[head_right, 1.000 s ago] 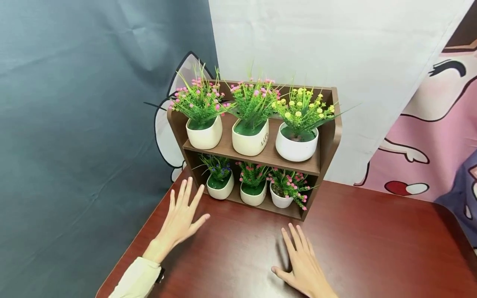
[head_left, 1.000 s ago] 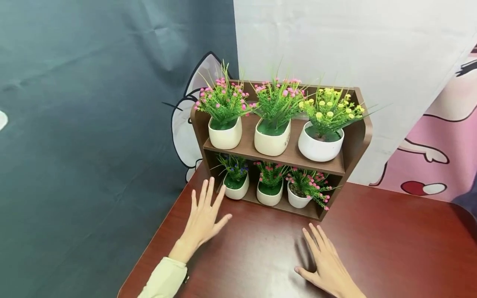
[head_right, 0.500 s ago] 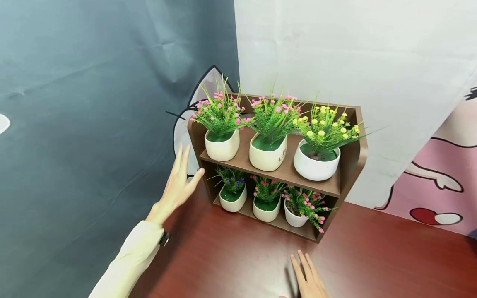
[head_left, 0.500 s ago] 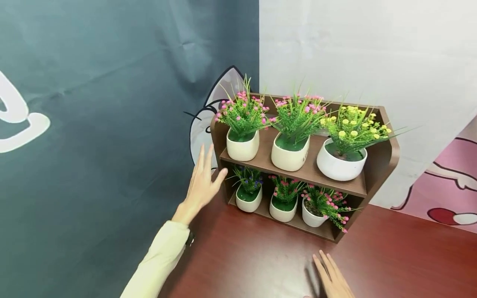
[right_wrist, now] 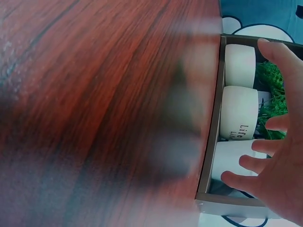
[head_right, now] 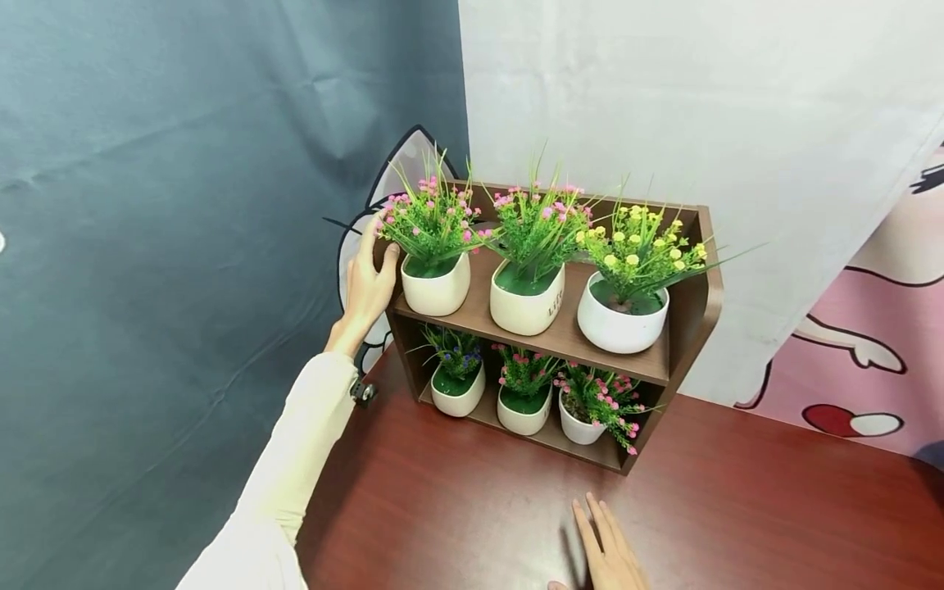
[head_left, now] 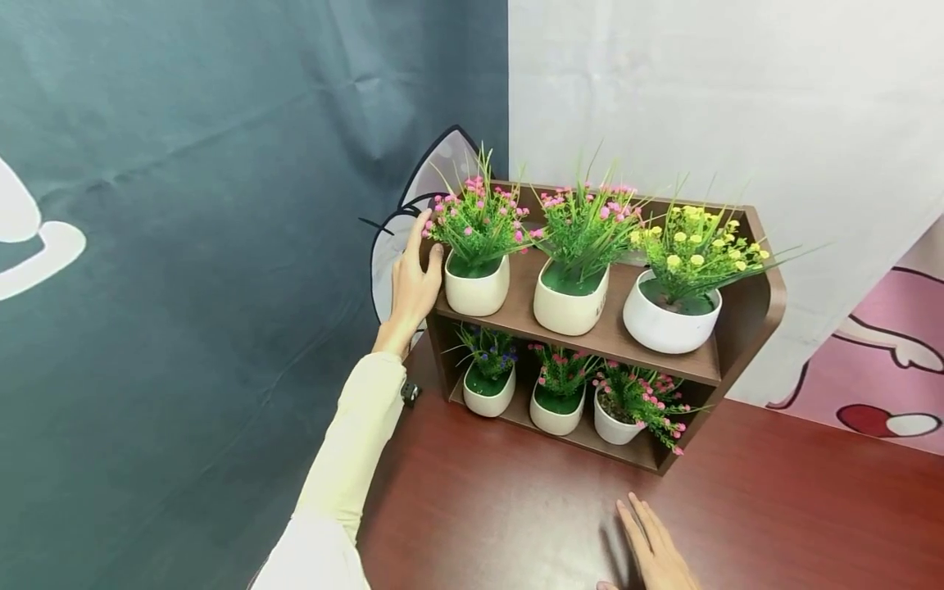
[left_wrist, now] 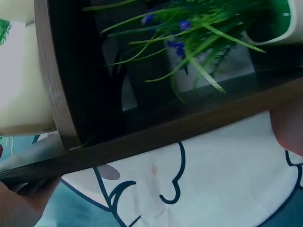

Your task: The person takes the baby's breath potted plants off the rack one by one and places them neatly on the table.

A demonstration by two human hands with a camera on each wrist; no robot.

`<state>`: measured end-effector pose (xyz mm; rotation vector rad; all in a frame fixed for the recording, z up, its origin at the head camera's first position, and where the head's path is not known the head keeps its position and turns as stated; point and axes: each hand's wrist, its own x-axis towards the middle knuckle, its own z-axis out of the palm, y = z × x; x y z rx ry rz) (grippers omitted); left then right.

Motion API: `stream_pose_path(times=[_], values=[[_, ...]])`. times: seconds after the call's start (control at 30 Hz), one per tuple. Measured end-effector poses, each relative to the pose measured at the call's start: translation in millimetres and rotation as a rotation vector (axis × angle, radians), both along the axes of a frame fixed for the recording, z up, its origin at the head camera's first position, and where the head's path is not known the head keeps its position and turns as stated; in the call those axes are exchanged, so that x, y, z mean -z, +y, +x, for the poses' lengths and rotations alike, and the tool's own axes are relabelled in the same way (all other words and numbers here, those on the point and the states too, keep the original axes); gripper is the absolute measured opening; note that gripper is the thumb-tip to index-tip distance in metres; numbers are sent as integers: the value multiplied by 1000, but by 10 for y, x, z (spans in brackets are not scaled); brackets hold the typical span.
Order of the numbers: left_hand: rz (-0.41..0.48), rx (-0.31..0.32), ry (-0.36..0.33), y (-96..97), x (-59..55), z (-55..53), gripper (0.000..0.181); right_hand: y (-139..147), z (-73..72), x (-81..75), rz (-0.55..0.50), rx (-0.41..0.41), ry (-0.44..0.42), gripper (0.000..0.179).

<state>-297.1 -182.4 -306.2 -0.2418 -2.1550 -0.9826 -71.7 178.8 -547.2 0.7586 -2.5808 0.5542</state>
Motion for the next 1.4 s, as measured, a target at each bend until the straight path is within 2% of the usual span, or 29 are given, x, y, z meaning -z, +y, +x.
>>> stream_pose_path(times=[0.13,0.27,0.33,0.5,0.63,0.73,0.9,1.13,1.3,1.4], values=[[19,-27,56,-11,-62,-93,45,-32,40,35,-18,3,19,99],[13,-22,106,-24,-66,-130,41,-77,27,17,-44,-23,25,100],[4,-25,126,-22,-59,-138,39,-134,13,-36,-63,-28,-10,100],[-2,-48,166,-29,-47,-145,38,-370,-22,-231,-132,-12,-160,95],[-3,-49,179,-38,-30,-151,38,-544,-118,-402,-189,-60,-149,94],[-17,-49,177,-45,-23,-167,37,-669,-220,-555,-226,-80,-129,93],[-37,-70,171,-69,-10,-195,35,-894,-375,-880,-264,-84,-154,90],[-19,-114,206,-78,24,-226,34,-1199,-730,-1441,-358,-196,-203,84],[-25,-99,227,-54,56,-248,33,-1364,-954,-1776,-482,-273,-144,81],[-21,-99,246,-51,73,-246,31,-1496,-1087,-1923,-528,-272,-100,78]])
